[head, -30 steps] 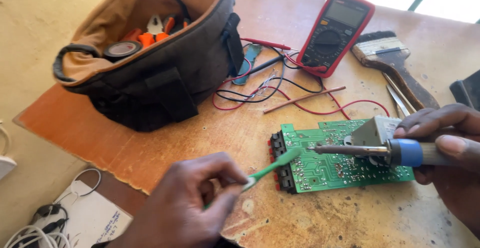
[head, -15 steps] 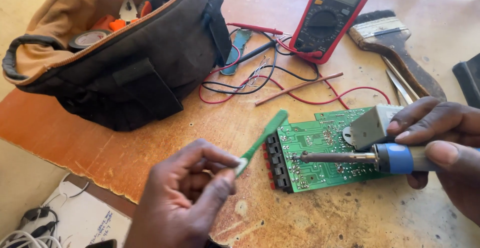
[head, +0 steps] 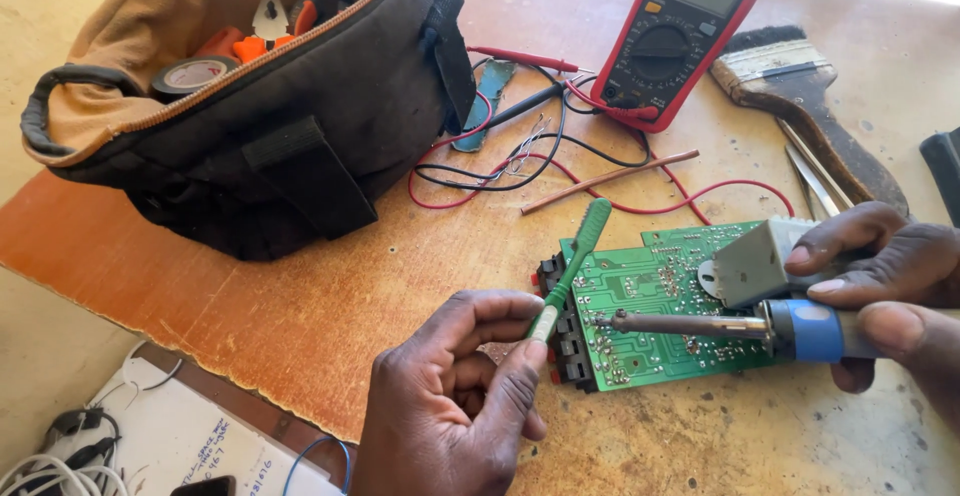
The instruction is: Soldering components onto a circuit board and cleaning it with a brush on a workbench.
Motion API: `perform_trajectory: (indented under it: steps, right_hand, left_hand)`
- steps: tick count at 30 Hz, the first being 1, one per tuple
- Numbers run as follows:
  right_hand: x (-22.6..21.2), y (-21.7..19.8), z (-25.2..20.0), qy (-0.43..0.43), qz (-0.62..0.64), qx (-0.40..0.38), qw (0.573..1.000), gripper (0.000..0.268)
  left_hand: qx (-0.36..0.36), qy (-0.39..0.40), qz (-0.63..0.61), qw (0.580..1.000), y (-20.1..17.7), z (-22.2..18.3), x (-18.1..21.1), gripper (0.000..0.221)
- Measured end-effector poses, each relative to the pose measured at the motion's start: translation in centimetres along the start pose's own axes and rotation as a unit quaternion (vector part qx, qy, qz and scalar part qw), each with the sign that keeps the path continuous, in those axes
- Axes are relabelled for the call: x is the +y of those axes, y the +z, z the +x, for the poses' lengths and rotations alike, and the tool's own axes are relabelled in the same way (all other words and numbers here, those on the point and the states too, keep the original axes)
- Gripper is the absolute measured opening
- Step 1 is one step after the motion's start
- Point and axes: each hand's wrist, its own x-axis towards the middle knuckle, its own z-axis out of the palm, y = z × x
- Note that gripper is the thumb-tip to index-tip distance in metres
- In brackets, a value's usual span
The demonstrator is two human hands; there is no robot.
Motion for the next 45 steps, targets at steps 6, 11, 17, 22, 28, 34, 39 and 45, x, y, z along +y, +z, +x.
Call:
perform_trajectory:
  steps: [6, 11, 17, 22, 28, 34, 39, 45]
  right_hand:
    - [-0.1, 0.2, -0.3, 0.014, -0.012, 0.008, 1.000, 0.026]
    - [-2.4, 1.3, -0.4, 0.044, 0.009, 0.031, 0.999, 0.022]
    - [-6.0, 3.2, -0.2, 0.025, -0.009, 0.028, 0.999, 0.016]
    - [-6.8, 3.7, 0.1, 0.035, -0.036, 0.044, 0.998, 0.015]
    - [-6.9, 3.5, 0.3, 0.107, -0.028, 0.063, 0.992, 0.020]
    - [-7.4, 3.7, 0.8, 0.049, -0.050, 0.101, 0.992, 0.025]
    - [-7.0, 4.1, 0.5, 0.031, -0.035, 0.095, 0.994, 0.021]
    - [-6.6, 4.0, 0.5, 0.020, -0.056, 0.092, 0.994, 0.020]
  left_hand:
    - [-0.008, -0.070, 0.035, 0.997, -0.4, 0.4, 1.5, 0.021]
    - [-0.001, 0.004, 0.052, 0.999, -0.3, -0.5, 1.7, 0.018]
    - [-0.029, -0.059, 0.073, 0.995, -0.2, -1.0, 2.9, 0.018]
    - [-0.033, -0.089, 0.098, 0.991, -0.2, -1.1, 3.9, 0.018]
    - [-0.065, -0.062, 0.145, 0.985, -1.5, -2.0, 2.2, 0.015]
    - [-0.072, -0.126, 0.185, 0.972, -6.3, -3.3, 1.6, 0.016]
    - [-0.101, -0.030, 0.212, 0.972, -5.5, -2.1, 5.1, 0.018]
    - [-0.137, -0.072, 0.299, 0.942, -5.6, -1.1, 3.7, 0.016]
